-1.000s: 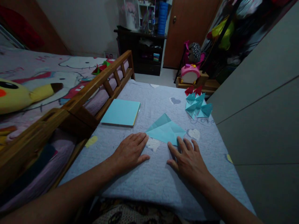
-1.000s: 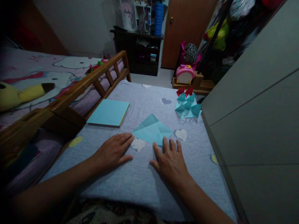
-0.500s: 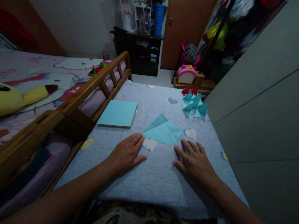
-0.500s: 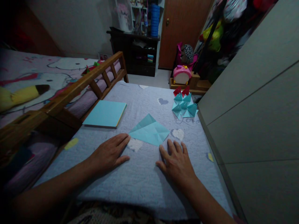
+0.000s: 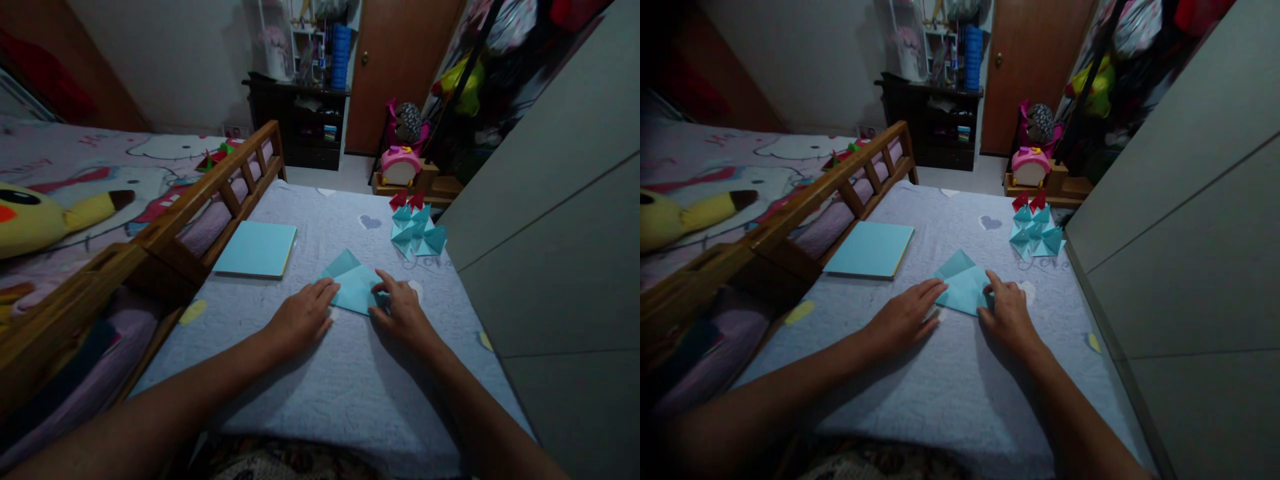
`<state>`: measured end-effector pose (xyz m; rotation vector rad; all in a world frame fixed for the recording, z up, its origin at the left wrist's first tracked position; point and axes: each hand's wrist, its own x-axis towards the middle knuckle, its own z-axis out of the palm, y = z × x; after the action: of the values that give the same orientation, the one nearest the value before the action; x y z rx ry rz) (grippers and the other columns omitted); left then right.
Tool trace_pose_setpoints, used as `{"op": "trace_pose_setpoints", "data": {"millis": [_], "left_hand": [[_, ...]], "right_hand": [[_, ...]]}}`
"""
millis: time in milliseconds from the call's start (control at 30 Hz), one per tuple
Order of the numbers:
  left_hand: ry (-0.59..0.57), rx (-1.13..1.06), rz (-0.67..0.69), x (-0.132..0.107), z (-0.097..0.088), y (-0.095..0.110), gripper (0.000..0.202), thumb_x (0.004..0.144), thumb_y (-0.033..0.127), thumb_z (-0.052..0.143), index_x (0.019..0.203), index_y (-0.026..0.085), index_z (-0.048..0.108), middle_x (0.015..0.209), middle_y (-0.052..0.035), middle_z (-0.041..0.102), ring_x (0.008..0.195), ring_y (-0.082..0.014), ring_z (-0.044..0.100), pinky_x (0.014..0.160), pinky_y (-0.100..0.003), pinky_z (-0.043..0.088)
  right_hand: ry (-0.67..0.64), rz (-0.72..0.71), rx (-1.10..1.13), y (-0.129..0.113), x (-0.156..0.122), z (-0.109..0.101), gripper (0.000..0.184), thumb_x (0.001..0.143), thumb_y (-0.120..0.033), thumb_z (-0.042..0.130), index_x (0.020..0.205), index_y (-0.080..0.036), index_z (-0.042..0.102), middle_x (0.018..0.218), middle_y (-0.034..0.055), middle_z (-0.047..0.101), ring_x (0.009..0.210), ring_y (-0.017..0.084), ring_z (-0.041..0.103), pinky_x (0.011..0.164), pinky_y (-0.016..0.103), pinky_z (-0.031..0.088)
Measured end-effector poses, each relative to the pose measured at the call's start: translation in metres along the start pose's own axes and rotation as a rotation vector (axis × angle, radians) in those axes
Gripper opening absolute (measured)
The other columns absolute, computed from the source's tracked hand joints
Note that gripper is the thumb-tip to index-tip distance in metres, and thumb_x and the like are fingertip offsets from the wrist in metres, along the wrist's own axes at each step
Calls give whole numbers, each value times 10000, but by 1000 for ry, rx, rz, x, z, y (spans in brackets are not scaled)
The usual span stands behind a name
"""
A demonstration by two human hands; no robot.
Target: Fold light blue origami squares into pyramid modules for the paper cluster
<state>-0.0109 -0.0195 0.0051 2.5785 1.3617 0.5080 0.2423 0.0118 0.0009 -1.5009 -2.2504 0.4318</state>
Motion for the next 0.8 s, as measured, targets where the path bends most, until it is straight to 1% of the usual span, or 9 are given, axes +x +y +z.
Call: {"op": "trace_pose_setpoints", "data": {"millis": [167,267,367,433,467,567,633,700,800], "left_hand": [[-48,-105,-10,23,8,3,642,835,158,560,1451,144,384,1420,-187,541,1126,-306,640,856,-422,570],[-52,-116,-2,30,7,5,612,832,155,558,1430,166,429,1305,-160,633,1043,-285,667,797,-393,563],[-74,-110,-15,34,3,8,327,849,155,539,1163,190,625,1035,-99,719,877,-250,684,705,-350,540],[-67,-102,-18,35,-1,8,172,861,148,517,951,191,657,902,-69,702,768,-220,665,644,-319,511],[-52,-100,-14,36,-2,8,156,859,134,506,894,188,649,876,-61,687,737,-207,652,628,-307,499],[11,-120,2,35,-7,2,217,790,38,479,873,177,624,904,-53,655,748,-186,632,644,-284,492],[39,-167,25,35,-9,-4,298,722,-22,451,879,176,610,936,-52,635,799,-183,630,687,-279,501],[55,-243,66,34,-9,-12,354,670,-52,427,877,179,597,959,-52,620,862,-183,625,748,-284,512],[67,-384,112,32,-6,-22,383,626,-66,411,861,183,583,991,-51,611,932,-175,616,834,-292,515]], "right_hand": [[82,-29,159,-8,-7,11,712,812,-210,589,1488,-194,368,1041,84,702,977,265,611,930,465,434],[92,-80,191,-12,-11,11,705,838,-225,574,1506,-218,350,1039,78,709,991,259,621,930,462,438],[77,-149,190,-15,-14,4,725,839,-229,577,1523,-228,336,1071,95,720,1026,281,607,956,493,422],[75,-198,176,-16,-15,-3,757,812,-210,574,1528,-228,330,1173,115,698,1110,307,571,1005,527,388],[81,-222,154,-16,-16,-6,782,783,-190,566,1528,-224,331,1252,125,665,1181,324,534,1036,545,363],[91,-270,33,-12,-17,-14,867,673,-136,530,1518,-201,350,1444,135,523,1390,360,355,1123,589,254],[93,-268,-66,-9,-17,-16,878,642,-121,524,1505,-200,381,1485,132,475,1442,368,283,1148,605,195],[97,-254,-146,-7,-17,-16,807,672,-118,538,1467,-226,452,1493,120,469,1450,373,273,1150,612,176],[80,-266,-177,-6,-18,-16,575,757,-138,562,1314,-269,610,1471,95,507,1443,363,307,1140,600,194]]}}
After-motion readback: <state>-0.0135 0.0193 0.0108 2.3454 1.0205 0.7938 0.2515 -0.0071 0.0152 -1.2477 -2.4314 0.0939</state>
